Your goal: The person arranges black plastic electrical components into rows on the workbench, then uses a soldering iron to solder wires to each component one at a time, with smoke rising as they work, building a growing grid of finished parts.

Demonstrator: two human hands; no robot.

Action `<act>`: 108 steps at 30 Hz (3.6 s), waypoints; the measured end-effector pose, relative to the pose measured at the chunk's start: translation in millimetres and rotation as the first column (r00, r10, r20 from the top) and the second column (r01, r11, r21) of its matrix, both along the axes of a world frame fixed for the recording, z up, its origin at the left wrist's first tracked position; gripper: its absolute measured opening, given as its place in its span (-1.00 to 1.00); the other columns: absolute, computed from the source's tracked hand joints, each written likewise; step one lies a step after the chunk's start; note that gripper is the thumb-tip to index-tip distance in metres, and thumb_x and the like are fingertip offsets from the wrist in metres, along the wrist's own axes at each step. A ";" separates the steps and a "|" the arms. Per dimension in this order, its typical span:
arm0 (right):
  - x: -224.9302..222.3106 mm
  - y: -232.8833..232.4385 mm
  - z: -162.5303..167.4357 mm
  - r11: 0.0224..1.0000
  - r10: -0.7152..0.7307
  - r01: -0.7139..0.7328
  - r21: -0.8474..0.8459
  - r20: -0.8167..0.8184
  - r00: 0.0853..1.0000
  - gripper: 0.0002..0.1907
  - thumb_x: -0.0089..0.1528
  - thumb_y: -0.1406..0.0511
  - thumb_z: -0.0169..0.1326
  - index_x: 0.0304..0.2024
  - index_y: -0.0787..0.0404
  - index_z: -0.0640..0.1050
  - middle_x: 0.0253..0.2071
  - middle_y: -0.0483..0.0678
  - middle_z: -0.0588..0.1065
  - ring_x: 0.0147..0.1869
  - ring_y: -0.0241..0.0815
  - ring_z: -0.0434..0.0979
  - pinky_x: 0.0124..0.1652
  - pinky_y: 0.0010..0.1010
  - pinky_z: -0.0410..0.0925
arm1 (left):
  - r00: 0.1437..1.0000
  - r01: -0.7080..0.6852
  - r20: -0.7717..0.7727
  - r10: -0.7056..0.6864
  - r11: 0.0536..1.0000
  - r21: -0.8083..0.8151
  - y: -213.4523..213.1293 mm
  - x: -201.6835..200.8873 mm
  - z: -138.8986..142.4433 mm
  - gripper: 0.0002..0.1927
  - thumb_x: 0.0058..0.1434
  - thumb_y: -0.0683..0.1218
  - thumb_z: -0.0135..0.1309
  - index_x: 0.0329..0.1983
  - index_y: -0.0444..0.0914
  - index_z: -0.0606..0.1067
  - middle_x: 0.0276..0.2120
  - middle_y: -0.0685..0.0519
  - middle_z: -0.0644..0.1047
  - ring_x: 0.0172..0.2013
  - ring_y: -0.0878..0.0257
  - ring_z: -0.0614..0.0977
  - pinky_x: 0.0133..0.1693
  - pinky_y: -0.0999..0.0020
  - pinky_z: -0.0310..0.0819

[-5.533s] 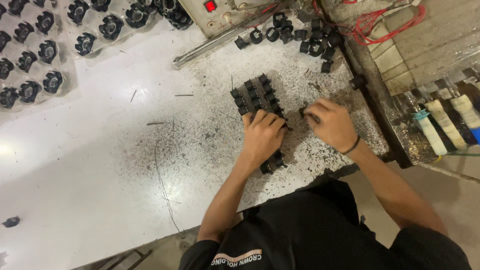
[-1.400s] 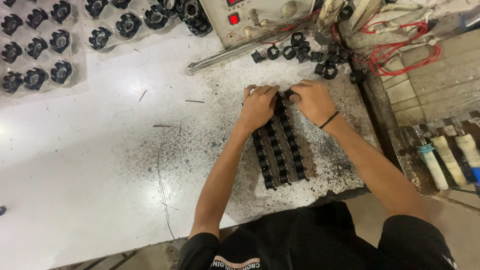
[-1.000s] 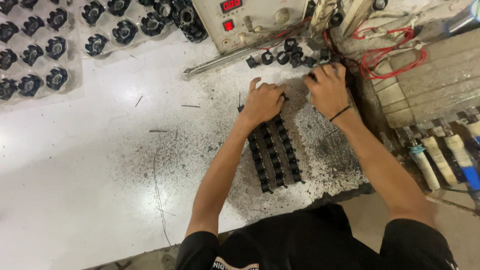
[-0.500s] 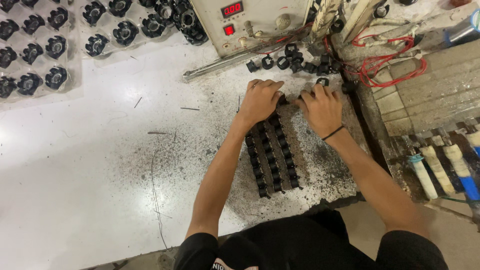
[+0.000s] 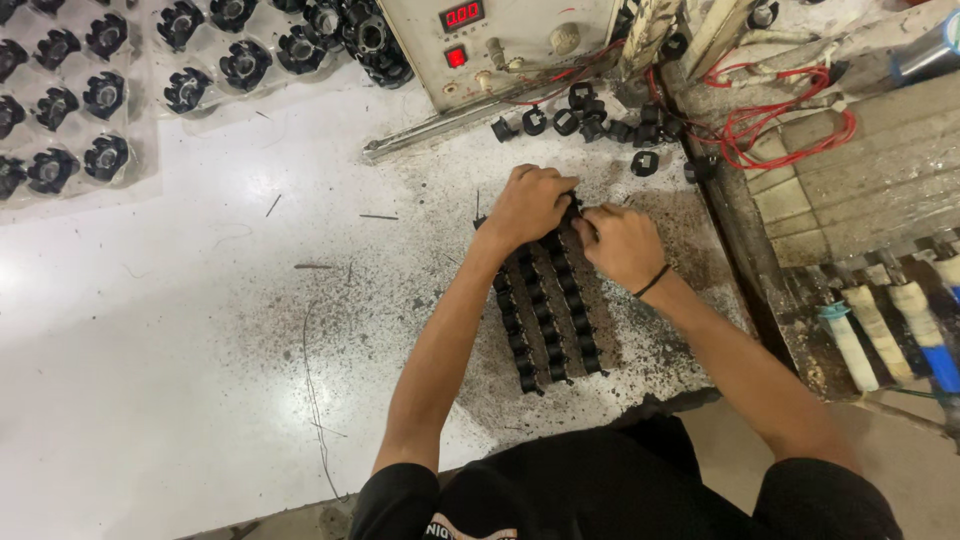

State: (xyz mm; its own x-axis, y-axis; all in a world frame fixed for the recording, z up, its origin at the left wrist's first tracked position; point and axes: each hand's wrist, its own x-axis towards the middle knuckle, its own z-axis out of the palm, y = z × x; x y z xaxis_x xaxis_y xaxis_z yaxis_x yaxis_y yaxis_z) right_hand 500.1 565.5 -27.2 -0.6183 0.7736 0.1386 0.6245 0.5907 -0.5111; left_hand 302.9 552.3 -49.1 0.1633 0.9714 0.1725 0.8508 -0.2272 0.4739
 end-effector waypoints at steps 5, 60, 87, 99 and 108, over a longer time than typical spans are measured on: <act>20.8 26.6 12.9 0.879 -0.024 0.036 0.476 -0.031 0.999 -0.81 0.21 0.25 0.25 -0.26 0.27 0.67 -0.29 0.06 0.55 -0.23 0.07 0.60 -0.17 -0.10 0.41 | 0.999 0.040 0.021 -0.040 0.999 0.005 0.5 0.1 3.1 -0.65 0.20 -0.10 0.08 0.06 -0.17 0.59 -0.17 -0.07 0.61 -0.04 -0.02 0.62 0.19 -0.02 0.29; 1.1 95.4 -5.2 0.805 -0.158 0.038 0.592 0.152 0.976 -0.71 0.11 0.23 0.30 -0.19 0.23 0.59 -0.05 0.05 0.53 0.10 0.03 0.49 0.01 -0.16 0.35 | 0.978 0.037 -0.188 -0.089 0.964 -0.264 -12.2 16.0 24.9 -0.33 0.05 0.24 0.24 0.26 0.04 0.47 0.11 -0.19 0.45 0.24 -0.15 0.43 0.39 -0.23 -0.14; 44.9 84.8 -20.4 0.634 -0.283 0.088 0.768 0.125 0.951 -0.69 0.15 0.23 0.13 -0.11 0.23 0.66 -0.19 -0.01 0.60 -0.07 -0.15 0.56 0.00 -0.12 0.39 | 0.954 0.019 -0.264 -0.142 0.907 -0.420 -21.2 33.2 28.2 0.06 0.05 0.39 0.26 0.52 -0.04 0.11 0.35 -0.27 0.22 0.41 -0.22 0.19 0.42 -0.39 -0.38; 76.7 4.4 -2.7 0.899 -0.044 0.007 0.438 0.074 0.996 -0.69 0.10 0.26 0.27 -0.17 0.31 0.59 -0.16 0.13 0.56 0.01 0.15 0.57 -0.05 -0.08 0.38 | 0.947 -0.016 -0.308 -0.090 0.946 -0.325 -41.0 55.0 48.3 0.36 -0.20 0.40 0.40 0.56 0.03 -0.11 0.33 -0.41 0.15 0.39 -0.30 0.12 0.32 -0.51 -0.27; 93.6 -82.9 -8.9 0.984 0.163 -0.117 0.133 -0.423 0.891 -0.88 0.21 0.38 0.27 -0.26 0.31 0.59 -0.23 0.04 0.60 -0.30 -0.15 0.63 -0.34 -0.45 0.48 | 0.954 0.000 -0.277 -0.116 0.922 -0.387 -36.8 54.1 45.4 0.30 -0.16 0.39 0.42 0.53 0.01 -0.06 0.36 -0.43 0.07 0.40 -0.36 0.03 0.32 -0.49 -0.31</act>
State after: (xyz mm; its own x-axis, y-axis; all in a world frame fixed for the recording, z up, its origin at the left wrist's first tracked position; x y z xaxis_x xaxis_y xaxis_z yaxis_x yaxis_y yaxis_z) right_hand 593.8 482.6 -36.2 -0.5808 0.6512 0.4885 0.2636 0.7182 -0.6440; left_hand 357.0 515.5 -3.6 0.2074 0.9404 -0.2696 0.9539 -0.1332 0.2690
